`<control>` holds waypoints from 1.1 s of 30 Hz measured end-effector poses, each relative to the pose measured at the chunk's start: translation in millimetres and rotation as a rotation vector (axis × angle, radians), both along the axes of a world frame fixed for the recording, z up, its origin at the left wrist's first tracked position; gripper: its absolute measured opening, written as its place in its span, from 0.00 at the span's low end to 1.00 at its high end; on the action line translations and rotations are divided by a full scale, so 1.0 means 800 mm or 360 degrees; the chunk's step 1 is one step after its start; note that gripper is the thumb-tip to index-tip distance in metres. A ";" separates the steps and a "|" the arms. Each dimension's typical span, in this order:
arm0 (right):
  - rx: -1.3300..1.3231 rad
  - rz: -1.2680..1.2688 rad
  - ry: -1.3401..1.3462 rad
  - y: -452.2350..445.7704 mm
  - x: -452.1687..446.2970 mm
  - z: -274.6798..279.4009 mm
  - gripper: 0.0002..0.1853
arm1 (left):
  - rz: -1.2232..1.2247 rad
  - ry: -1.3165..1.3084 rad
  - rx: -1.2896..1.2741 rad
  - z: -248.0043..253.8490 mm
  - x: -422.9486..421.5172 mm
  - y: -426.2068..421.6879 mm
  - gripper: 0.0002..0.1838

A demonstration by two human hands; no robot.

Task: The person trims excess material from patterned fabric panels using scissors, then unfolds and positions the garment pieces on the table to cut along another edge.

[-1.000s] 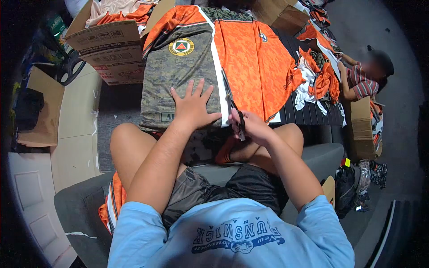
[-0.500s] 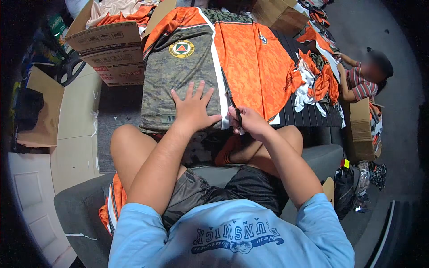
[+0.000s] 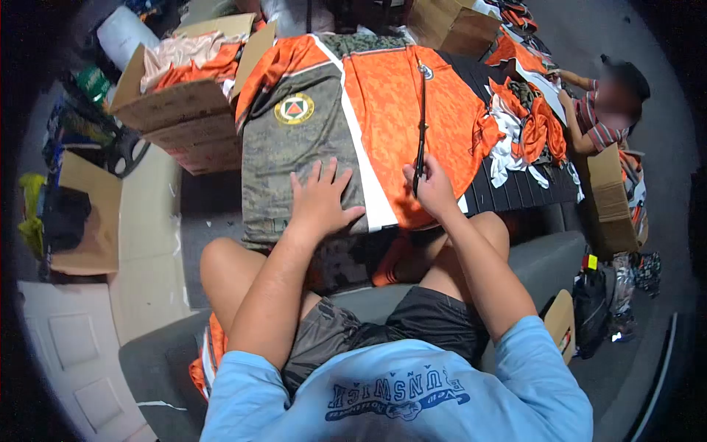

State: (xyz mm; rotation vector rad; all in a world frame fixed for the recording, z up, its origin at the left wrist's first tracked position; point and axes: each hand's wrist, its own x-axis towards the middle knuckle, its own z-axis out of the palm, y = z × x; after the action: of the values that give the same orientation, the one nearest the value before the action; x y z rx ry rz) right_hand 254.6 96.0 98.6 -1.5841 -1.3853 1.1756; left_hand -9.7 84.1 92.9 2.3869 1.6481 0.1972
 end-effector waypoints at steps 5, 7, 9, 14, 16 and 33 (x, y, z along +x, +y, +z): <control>0.0520 -0.0194 0.0288 0.043 0.014 -0.057 0.12 | 0.0037 -0.0474 0.0052 0.018 -0.029 0.092 0.25; 0.0620 -0.0229 0.0469 0.047 0.017 -0.065 0.11 | 0.0203 -0.0750 0.0062 -0.002 -0.054 0.155 0.22; 0.0546 -0.0306 0.0581 0.043 0.021 -0.058 0.11 | 0.0259 -0.0772 0.0140 -0.030 -0.077 0.210 0.22; 0.0349 -0.0497 0.0860 0.014 0.028 -0.037 0.10 | 0.0445 -0.0189 0.0369 -0.041 -0.095 0.242 0.31; 0.0393 -0.0414 0.0807 0.003 0.038 -0.041 0.10 | 0.0563 -0.0023 0.0314 -0.043 -0.096 0.228 0.34; 0.0087 -0.0315 0.0553 -0.033 0.033 0.008 0.15 | -0.0069 -0.0029 0.0073 -0.004 -0.046 0.070 0.39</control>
State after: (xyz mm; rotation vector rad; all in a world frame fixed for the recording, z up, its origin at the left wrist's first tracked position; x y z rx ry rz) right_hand 281.1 69.3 104.8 -1.3656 -1.0048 1.2128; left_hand -46.3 140.0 89.9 2.4445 1.5988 0.2504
